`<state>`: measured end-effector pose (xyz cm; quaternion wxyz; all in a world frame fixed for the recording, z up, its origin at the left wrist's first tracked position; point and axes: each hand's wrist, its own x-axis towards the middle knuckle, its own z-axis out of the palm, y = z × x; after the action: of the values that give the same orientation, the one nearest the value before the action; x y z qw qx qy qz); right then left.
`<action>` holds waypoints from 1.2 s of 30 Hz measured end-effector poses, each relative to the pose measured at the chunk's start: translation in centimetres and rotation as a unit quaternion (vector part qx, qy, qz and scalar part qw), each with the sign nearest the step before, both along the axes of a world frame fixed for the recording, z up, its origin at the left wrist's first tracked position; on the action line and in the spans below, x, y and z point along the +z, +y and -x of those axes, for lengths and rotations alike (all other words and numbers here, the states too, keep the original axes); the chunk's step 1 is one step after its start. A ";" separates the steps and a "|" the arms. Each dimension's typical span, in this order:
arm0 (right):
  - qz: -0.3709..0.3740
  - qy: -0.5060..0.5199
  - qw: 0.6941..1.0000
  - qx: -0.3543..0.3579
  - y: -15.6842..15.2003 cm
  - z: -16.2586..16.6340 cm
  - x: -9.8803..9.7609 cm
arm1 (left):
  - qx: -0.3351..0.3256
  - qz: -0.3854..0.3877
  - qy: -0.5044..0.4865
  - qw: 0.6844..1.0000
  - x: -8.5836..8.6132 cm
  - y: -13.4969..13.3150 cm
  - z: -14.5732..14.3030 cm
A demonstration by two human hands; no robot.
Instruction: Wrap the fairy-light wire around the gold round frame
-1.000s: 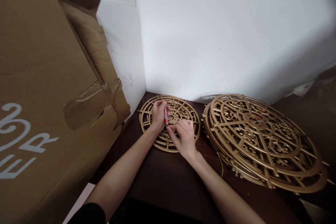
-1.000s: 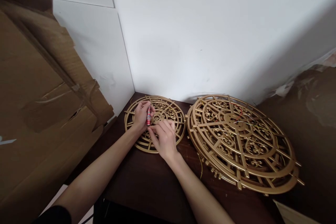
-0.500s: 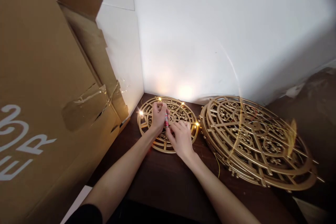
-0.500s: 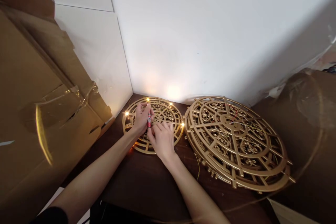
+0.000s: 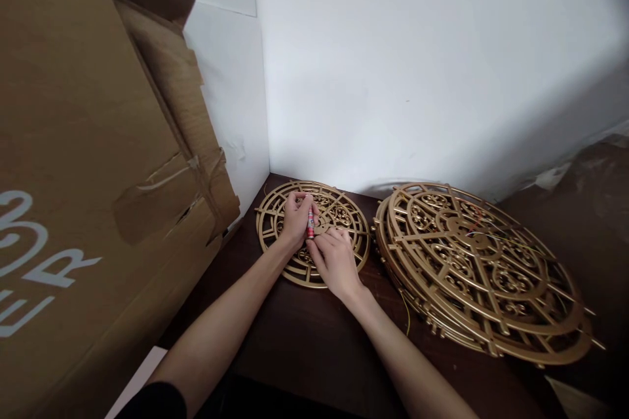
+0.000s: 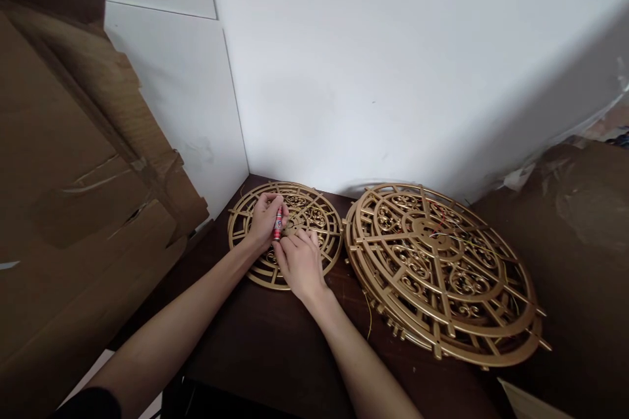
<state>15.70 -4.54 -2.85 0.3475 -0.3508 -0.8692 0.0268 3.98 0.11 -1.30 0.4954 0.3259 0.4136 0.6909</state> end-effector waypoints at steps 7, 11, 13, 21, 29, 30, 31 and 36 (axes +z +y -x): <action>0.021 0.049 0.999 0.008 0.0 -0.2 0.0 | -0.017 0.005 -0.010 1.000 -0.1 0.0 0.0; 0.025 0.080 0.996 0.014 0.0 -0.2 0.2 | -0.020 0.003 -0.023 1.000 -0.3 0.1 0.1; 0.026 0.076 0.997 0.013 0.0 -0.2 0.2 | -0.017 0.002 -0.018 1.000 -0.3 0.1 0.1; 0.035 0.046 0.998 -0.015 -0.6 0.1 -0.6 | -0.028 -0.003 0.015 0.999 0.1 -0.4 -0.2; 0.070 0.103 0.992 0.005 -0.3 0.0 -0.4 | 0.006 -0.001 -0.012 1.000 -0.1 -0.1 -0.2; 0.075 0.107 0.991 0.013 -0.3 -0.1 -0.4 | 0.008 0.002 -0.014 1.000 -0.1 -0.1 -0.2; 0.079 0.112 0.990 0.022 -0.2 -0.1 -0.4 | 0.009 0.004 -0.016 1.000 -0.1 0.0 -0.1; 0.093 0.121 0.988 0.029 -0.2 -0.2 -0.6 | 0.004 0.004 -0.015 1.000 -0.2 -0.1 -0.1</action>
<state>15.89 -4.77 -3.40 0.4154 -0.3499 -0.8243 0.1598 4.07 0.05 -1.48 0.4999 0.3119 0.4098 0.6963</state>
